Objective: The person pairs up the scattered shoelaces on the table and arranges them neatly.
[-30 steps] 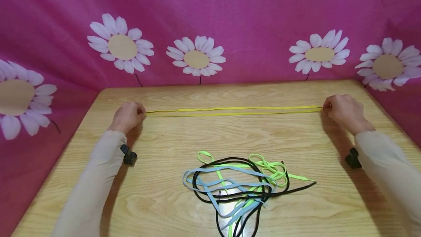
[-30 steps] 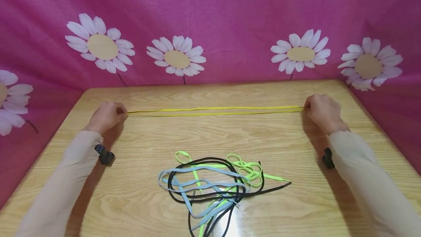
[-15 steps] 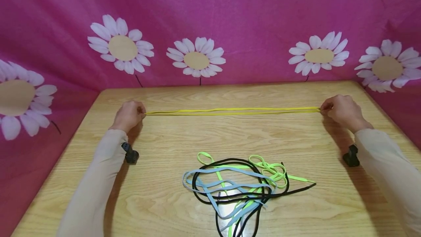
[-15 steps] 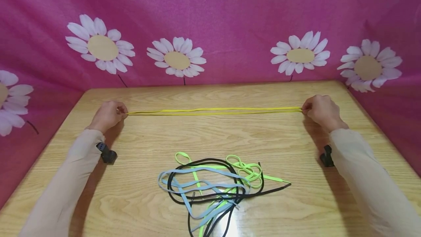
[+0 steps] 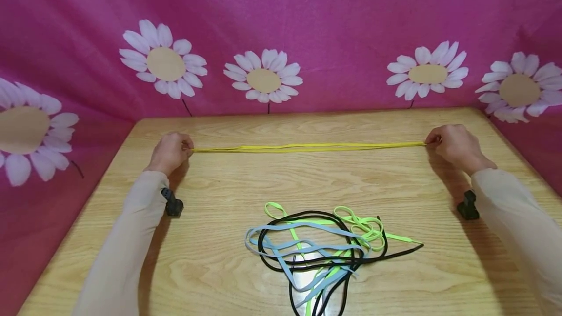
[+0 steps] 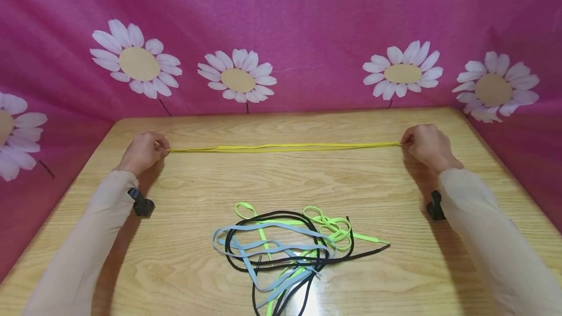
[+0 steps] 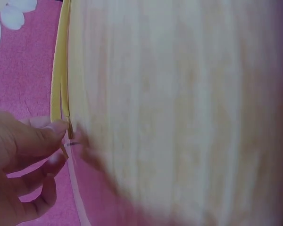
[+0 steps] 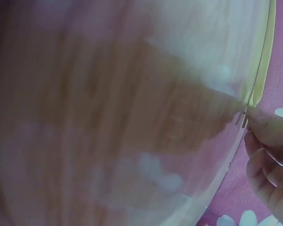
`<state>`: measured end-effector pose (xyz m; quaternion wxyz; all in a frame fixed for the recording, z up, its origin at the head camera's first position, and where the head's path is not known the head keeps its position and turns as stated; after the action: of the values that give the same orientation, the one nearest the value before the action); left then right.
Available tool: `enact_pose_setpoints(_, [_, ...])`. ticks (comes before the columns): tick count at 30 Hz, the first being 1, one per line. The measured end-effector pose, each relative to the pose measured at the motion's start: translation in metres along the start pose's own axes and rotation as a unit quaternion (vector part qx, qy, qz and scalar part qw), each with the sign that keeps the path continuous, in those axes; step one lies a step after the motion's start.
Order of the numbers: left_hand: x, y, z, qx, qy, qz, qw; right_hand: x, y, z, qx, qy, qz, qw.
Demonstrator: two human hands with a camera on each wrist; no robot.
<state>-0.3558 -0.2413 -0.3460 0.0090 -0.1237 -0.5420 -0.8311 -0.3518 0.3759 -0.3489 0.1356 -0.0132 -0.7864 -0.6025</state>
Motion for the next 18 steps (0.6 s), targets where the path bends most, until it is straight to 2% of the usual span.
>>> enact_pose_setpoints(8, [0.0026,-0.0066,-0.0033,0.002,0.02,-0.027,0.9994,0.003,-0.0028,0.0031,0.005,0.003,-0.008,1.0])
enact_pose_setpoints(18, [0.0051,-0.0062,0.002,0.003,-0.019,-0.029,0.9994,0.006,-0.0089,-0.0002,0.01,0.015,-0.037,0.999])
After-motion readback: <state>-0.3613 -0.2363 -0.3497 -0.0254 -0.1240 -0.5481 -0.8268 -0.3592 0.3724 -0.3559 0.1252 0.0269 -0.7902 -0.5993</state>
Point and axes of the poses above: each hand's wrist, its own x-axis towards the middle knuckle, its own y-axis out of the back of the hand, z = x × y, the point moved 10 cm from there along x, towards the middle knuckle, and after that the axes turned 5 degrees about z, right-handed, at the moved point
